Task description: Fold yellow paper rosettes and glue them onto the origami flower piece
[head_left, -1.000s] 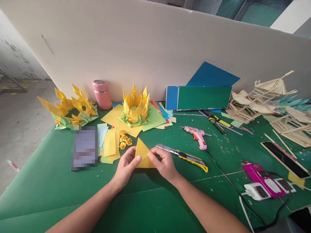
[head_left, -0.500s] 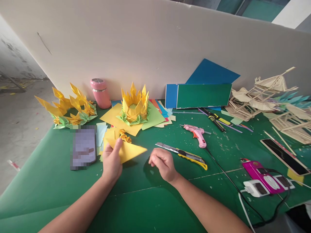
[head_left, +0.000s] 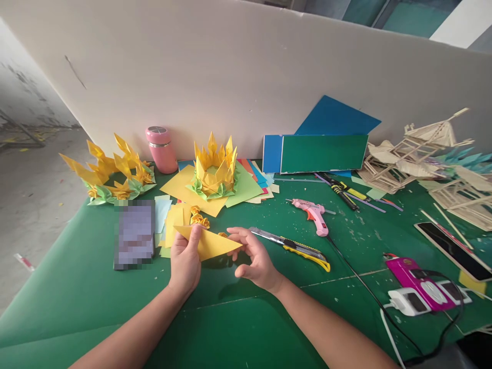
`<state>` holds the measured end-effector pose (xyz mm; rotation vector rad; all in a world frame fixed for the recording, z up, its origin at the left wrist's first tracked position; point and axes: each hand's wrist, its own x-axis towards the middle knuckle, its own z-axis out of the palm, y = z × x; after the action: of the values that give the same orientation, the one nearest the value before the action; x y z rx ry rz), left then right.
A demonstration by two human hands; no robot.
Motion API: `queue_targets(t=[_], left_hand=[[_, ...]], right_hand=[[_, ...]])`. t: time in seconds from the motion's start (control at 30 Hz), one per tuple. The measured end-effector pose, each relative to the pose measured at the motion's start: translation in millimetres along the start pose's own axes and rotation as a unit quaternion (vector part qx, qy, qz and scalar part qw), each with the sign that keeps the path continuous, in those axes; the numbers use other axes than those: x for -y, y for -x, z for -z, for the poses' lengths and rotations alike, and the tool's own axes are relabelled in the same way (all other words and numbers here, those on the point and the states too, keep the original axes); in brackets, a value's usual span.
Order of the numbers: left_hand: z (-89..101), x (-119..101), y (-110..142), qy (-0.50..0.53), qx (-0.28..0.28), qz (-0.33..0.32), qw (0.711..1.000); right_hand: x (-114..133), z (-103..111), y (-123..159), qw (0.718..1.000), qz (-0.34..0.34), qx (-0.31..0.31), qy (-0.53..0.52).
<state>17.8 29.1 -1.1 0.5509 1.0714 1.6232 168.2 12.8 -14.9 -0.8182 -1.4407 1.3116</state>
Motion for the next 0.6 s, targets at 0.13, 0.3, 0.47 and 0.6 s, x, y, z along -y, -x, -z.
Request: queue_targets(t=[0.13,0.3,0.47,0.6], left_hand=[[2.0,0.8,2.0,-0.034,0.050,-0.045,0.997],[7.8,4.2,4.5,-0.081,0.082,-0.105,0.988],[11.2,5.2,3.6,-0.114,0.112,-0.161,0.974],[9.9,2.7,2.0,-0.135,0.126,-0.181,0.966]], right_hand=[[-4.8,-1.3,-2.1,0.998,-0.041,-0.053,0.000],[-9.3,-0.4,-6.4,0.996,-0.055,-0.070,-0.029],[-2.9,0.0,-8.5,0.990,-0.003,-0.119,-0.079],[1.0,1.3,-11.1,0.980,-0.010,-0.156,-0.123]])
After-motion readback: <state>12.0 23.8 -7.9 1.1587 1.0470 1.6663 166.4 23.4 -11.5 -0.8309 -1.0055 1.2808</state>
